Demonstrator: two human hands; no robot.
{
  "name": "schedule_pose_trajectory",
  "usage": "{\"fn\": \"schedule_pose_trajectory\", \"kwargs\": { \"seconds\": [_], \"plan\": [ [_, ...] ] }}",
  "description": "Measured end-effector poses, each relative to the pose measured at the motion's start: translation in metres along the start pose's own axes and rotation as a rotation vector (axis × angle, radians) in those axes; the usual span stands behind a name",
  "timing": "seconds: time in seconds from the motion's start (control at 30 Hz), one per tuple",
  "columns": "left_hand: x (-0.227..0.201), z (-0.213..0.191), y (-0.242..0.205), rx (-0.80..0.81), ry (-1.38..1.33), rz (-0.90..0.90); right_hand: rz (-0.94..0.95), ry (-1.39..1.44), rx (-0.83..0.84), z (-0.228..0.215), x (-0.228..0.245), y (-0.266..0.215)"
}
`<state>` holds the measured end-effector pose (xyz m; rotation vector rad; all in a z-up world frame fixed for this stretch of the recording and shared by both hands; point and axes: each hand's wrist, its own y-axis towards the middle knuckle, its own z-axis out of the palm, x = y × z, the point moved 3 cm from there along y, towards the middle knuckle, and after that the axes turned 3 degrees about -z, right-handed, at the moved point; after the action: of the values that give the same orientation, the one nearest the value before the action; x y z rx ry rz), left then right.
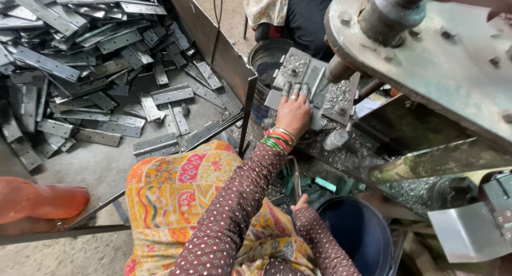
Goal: The person repeatedly picks up metal brackets from a bin, places them into a press machine, and operates the lever to punch holes. The processed brackets are then dropped into a collection bin below.
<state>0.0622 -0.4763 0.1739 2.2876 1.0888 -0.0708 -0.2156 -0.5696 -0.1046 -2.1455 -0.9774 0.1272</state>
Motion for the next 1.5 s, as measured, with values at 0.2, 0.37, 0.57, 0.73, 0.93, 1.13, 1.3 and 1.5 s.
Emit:
{"fn": "schedule_pose_trajectory", "kwargs": {
  "seconds": [0.2,0.37,0.57,0.73,0.93,1.13,1.3,1.5],
  "plan": [
    [-0.002,0.000,0.007,-0.081,0.084,0.042,0.021,-0.153,0.027,-0.057,-0.010,-0.028],
    [0.003,0.022,0.026,-0.056,0.088,0.010,0.130,0.003,0.110,-0.093,-0.011,-0.055],
    [0.011,0.036,0.034,-0.028,-0.041,0.016,0.037,0.110,0.103,-0.031,0.037,-0.044],
    [0.014,0.032,0.041,-0.045,0.038,0.036,0.033,0.193,0.093,-0.076,0.035,-0.090],
    [-0.010,-0.020,-0.027,0.135,0.082,0.123,-0.054,0.165,-0.100,-0.156,0.056,-0.165],
    [-0.022,-0.083,-0.106,-0.130,0.050,0.183,0.004,0.165,-0.111,-0.159,0.073,-0.167],
    [-0.027,-0.104,-0.085,-0.161,-0.235,0.342,-0.070,0.158,-0.149,-0.158,0.060,-0.151],
    [-0.048,-0.096,-0.035,-0.438,-0.046,0.310,0.038,0.393,-0.040,-0.149,0.059,-0.144]
  ]
}}
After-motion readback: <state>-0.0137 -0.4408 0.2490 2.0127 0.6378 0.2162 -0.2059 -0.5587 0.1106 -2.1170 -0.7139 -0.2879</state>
